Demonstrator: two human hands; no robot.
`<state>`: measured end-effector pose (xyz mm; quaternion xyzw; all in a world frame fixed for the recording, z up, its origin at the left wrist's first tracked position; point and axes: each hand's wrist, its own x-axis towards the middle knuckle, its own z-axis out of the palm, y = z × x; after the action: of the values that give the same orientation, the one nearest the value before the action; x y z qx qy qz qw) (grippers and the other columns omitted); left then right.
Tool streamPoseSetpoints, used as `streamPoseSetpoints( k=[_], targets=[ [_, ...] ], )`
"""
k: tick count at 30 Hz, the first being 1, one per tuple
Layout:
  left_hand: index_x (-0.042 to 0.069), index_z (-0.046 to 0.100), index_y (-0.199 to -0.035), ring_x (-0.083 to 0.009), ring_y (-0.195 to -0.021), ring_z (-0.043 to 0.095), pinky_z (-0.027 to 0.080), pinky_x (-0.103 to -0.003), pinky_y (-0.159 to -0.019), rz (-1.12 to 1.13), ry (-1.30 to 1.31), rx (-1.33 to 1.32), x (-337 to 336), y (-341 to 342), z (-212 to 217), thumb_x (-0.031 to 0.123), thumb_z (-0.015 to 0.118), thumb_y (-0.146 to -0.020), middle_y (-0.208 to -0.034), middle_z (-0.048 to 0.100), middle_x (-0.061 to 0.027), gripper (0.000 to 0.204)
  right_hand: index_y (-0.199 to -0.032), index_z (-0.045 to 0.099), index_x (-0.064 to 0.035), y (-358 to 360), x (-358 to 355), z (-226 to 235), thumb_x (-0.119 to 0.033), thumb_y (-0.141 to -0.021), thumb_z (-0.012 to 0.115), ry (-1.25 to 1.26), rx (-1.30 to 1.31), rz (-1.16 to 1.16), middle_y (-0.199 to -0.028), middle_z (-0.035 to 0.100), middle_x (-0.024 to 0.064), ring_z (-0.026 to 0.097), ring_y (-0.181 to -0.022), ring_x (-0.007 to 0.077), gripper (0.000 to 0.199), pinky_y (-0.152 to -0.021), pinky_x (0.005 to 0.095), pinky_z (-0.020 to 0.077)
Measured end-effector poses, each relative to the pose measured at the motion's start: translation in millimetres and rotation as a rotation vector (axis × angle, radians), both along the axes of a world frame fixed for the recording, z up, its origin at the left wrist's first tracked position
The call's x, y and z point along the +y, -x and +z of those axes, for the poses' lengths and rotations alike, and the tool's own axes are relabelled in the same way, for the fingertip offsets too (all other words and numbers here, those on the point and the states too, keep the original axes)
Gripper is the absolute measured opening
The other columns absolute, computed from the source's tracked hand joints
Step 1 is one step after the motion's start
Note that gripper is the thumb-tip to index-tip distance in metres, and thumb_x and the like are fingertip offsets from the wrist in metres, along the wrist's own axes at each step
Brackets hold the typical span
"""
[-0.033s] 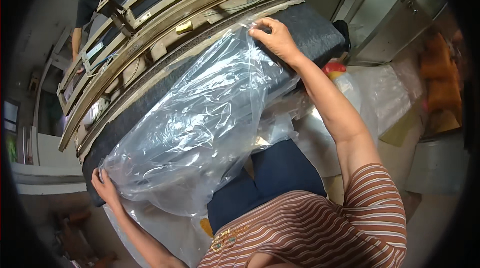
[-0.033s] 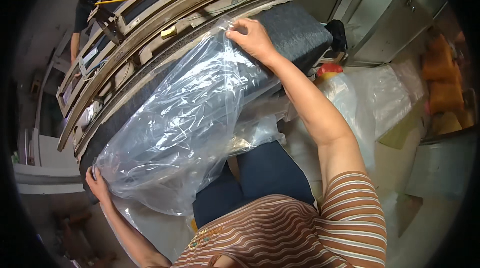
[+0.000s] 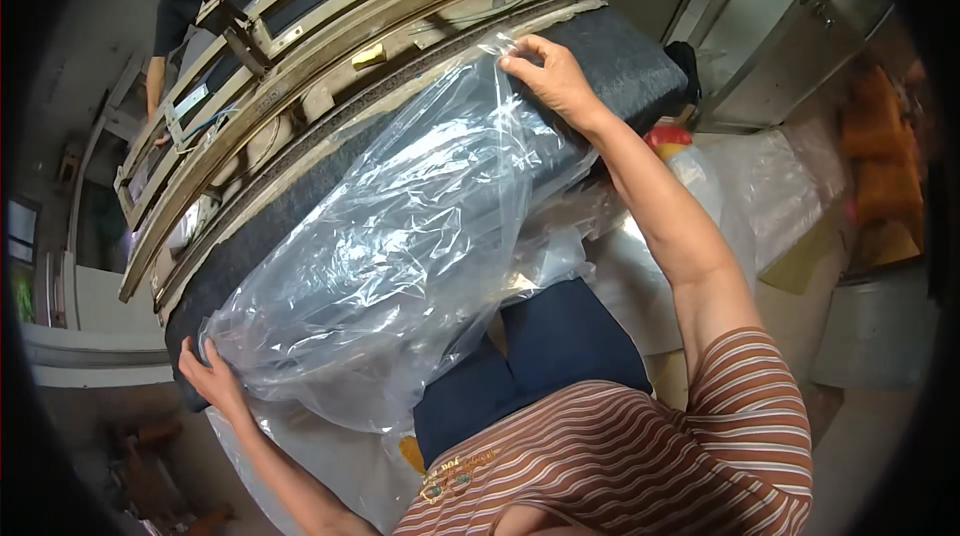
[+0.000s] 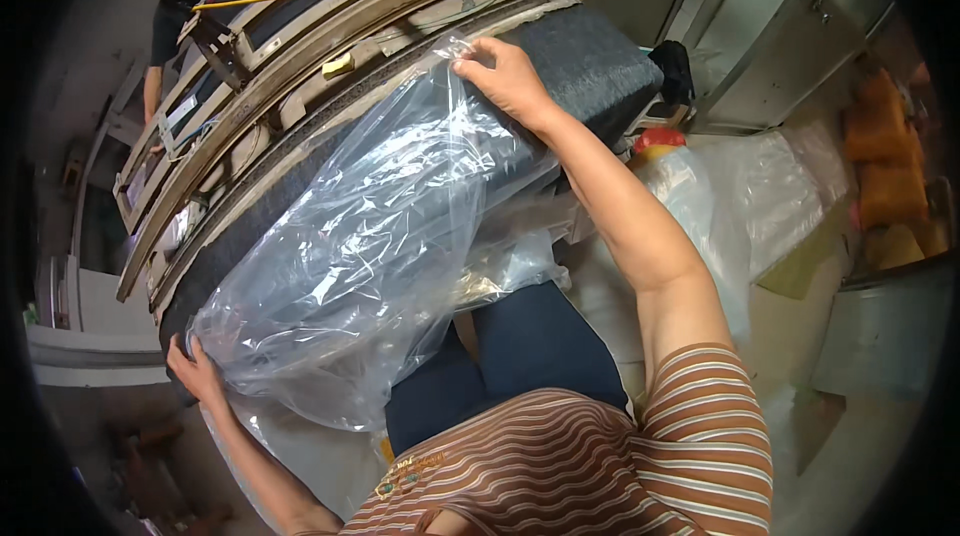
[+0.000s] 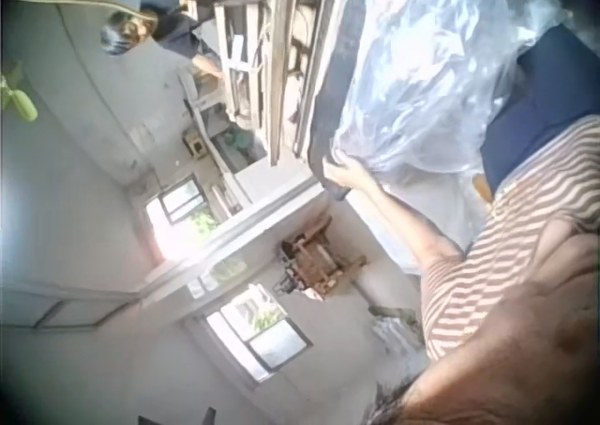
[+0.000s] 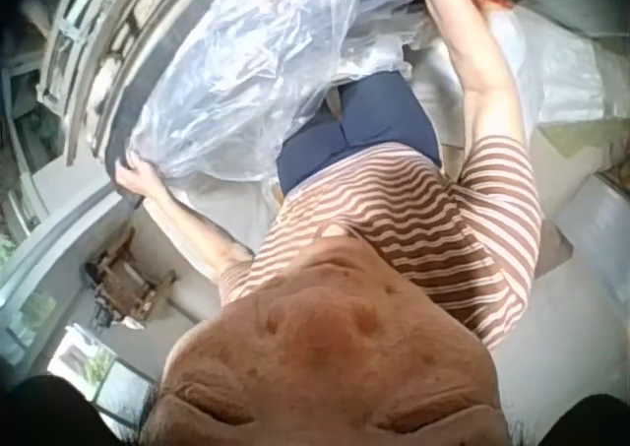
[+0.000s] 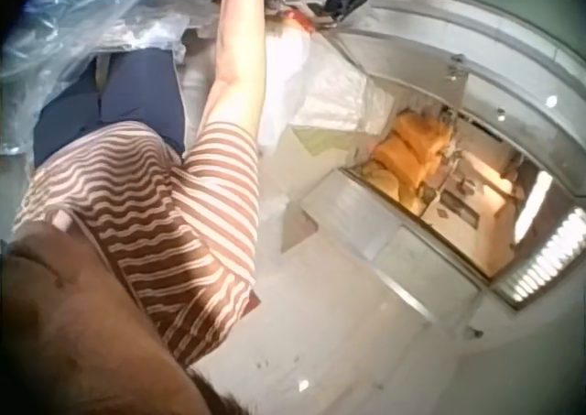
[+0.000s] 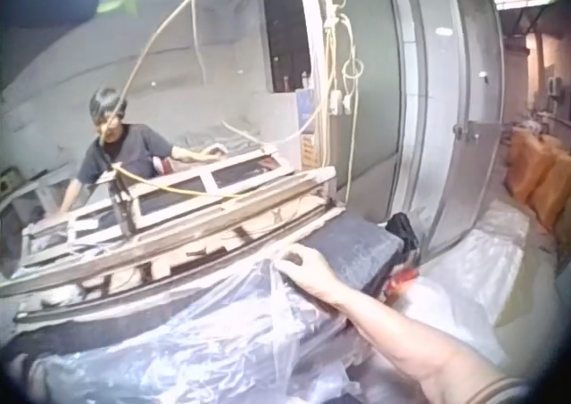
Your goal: The recorder is wrapping a large industrial component, possibly foam or rubber, with clear plastic sheeting.
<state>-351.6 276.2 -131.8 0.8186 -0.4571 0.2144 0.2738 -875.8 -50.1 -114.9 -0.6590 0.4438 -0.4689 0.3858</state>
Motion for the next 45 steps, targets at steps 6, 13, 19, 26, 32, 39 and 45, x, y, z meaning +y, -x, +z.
streamPoseSetpoints(
  k=[6,13,19,26,32,39,45],
  targets=[
    [0.003,0.056,-0.112,-0.0297,-0.1,0.054,0.038,-0.041,-0.089,-0.627,0.021,-0.049,-26,208,30,0.012,0.062,-0.082,-0.108,0.058,-0.0131,0.032,-0.095,0.056,-0.0064,21,24,28,-0.023,-0.087,0.059,-0.178,-0.282,0.211,-0.096,0.065,0.0055,0.056,-0.09,0.0105,0.019,-0.087,0.025,0.0413],
    [0.006,0.057,-0.111,-0.0242,-0.095,0.055,0.037,-0.037,-0.084,-0.911,-0.355,-0.051,-49,316,-21,0.029,0.078,-0.066,-0.098,0.06,-0.0085,0.055,-0.092,0.056,-0.007,24,52,46,-0.021,-0.088,0.057,-0.181,-0.301,0.327,-0.095,0.065,0.0075,0.058,-0.091,0.0126,0.015,-0.087,0.0278,0.0436],
    [0.006,0.057,-0.111,-0.026,-0.095,0.056,0.038,-0.036,-0.086,-0.915,-0.065,0.154,-76,303,28,0.012,0.068,-0.076,-0.102,0.06,-0.01,0.037,-0.092,0.054,-0.0071,41,61,53,-0.018,-0.088,0.053,-0.21,-0.316,0.374,-0.094,0.065,0.0083,0.059,-0.09,0.0147,0.011,-0.088,0.0308,0.0441],
    [0.002,0.06,-0.105,-0.0229,-0.099,0.055,0.039,-0.035,-0.087,-0.775,-0.026,0.036,-184,269,80,0.024,0.063,-0.083,-0.101,0.061,-0.0107,0.031,-0.099,0.053,-0.0088,41,58,61,-0.022,-0.088,0.053,-0.195,-0.312,0.498,-0.094,0.063,0.0063,0.058,-0.095,0.0154,0.017,-0.089,0.0316,0.0428],
    [0.001,0.061,-0.083,-0.004,-0.071,0.048,0.04,-0.02,-0.067,-0.914,-0.146,0.698,-206,273,69,0.017,0.062,-0.087,-0.074,0.055,0.0045,0.017,-0.107,0.055,-0.0045,41,53,68,-0.021,-0.087,0.06,-0.123,-0.263,0.372,-0.087,0.06,0.0026,0.056,-0.091,0.0106,0.027,-0.083,0.026,0.0438],
    [0.002,0.063,-0.089,-0.0033,-0.062,0.045,0.037,-0.019,-0.057,-0.83,-0.136,0.7,-188,245,64,0.017,0.068,-0.081,-0.068,0.052,0.0047,0.017,-0.091,0.063,-0.003,32,32,57,-0.016,-0.087,0.061,0.071,-0.184,0.207,-0.079,0.06,-0.0011,0.057,-0.077,0.0069,0.014,-0.072,0.0217,0.0453],
    [-0.001,0.063,-0.086,-0.0072,-0.061,0.045,0.039,-0.024,-0.057,-0.641,-0.501,0.535,-122,133,79,0.013,0.069,-0.075,-0.066,0.051,0.0013,0.019,-0.089,0.066,-0.0024,54,9,42,-0.015,-0.085,0.062,0.219,0.022,-0.015,-0.074,0.064,-0.0015,0.055,-0.068,0.0038,0.014,-0.063,0.0198,0.045]
  ],
)
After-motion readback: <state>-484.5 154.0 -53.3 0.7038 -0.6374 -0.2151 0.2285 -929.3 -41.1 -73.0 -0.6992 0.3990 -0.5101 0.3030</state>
